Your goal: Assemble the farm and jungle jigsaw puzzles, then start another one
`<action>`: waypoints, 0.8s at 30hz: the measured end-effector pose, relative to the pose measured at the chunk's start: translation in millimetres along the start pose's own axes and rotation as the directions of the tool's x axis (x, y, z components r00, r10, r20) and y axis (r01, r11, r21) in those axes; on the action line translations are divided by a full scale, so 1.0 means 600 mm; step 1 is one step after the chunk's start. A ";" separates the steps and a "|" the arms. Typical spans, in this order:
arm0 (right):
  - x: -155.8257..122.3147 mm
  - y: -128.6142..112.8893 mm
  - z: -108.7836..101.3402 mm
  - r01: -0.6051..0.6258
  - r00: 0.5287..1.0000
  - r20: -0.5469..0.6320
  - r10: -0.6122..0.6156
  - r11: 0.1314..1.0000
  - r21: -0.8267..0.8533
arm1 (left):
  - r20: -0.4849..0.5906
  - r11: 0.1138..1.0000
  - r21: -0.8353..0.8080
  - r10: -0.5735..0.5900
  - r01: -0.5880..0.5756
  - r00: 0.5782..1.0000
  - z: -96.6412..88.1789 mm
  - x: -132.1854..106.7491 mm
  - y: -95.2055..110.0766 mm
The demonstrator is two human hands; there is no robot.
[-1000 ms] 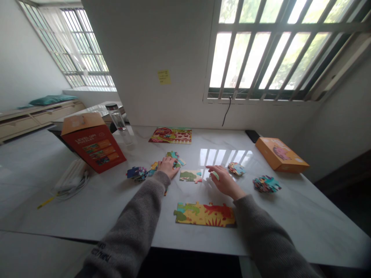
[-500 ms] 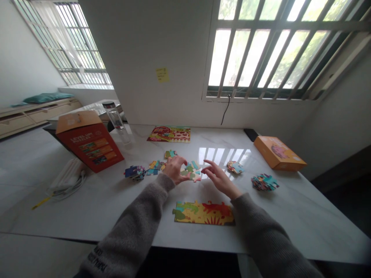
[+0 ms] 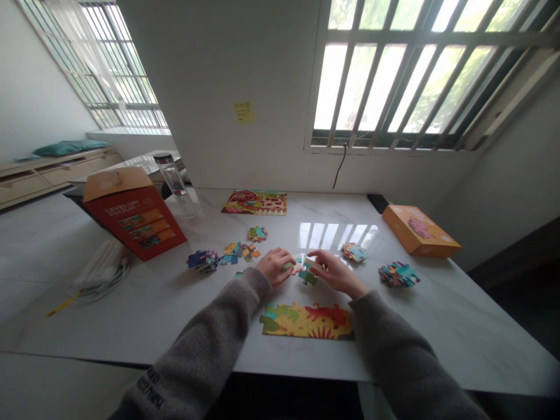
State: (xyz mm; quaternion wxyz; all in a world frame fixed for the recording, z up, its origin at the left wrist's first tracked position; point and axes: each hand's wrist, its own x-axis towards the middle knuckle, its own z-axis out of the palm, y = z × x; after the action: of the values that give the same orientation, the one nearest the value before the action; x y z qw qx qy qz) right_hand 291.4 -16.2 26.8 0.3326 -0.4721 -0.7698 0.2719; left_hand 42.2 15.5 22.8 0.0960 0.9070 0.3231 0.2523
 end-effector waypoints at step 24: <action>-0.003 -0.044 0.023 -0.084 0.992 -0.025 0.124 0.797 0.599 | -0.107 0.757 -0.617 -0.349 0.213 0.931 0.008 0.005 0.014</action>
State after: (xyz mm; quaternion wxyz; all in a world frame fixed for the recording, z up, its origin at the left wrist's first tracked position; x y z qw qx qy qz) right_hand 267.0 -30.0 37.3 0.4727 -0.3934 -0.6074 0.5028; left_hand 51.5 10.8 22.7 0.3773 0.7384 0.3686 0.4201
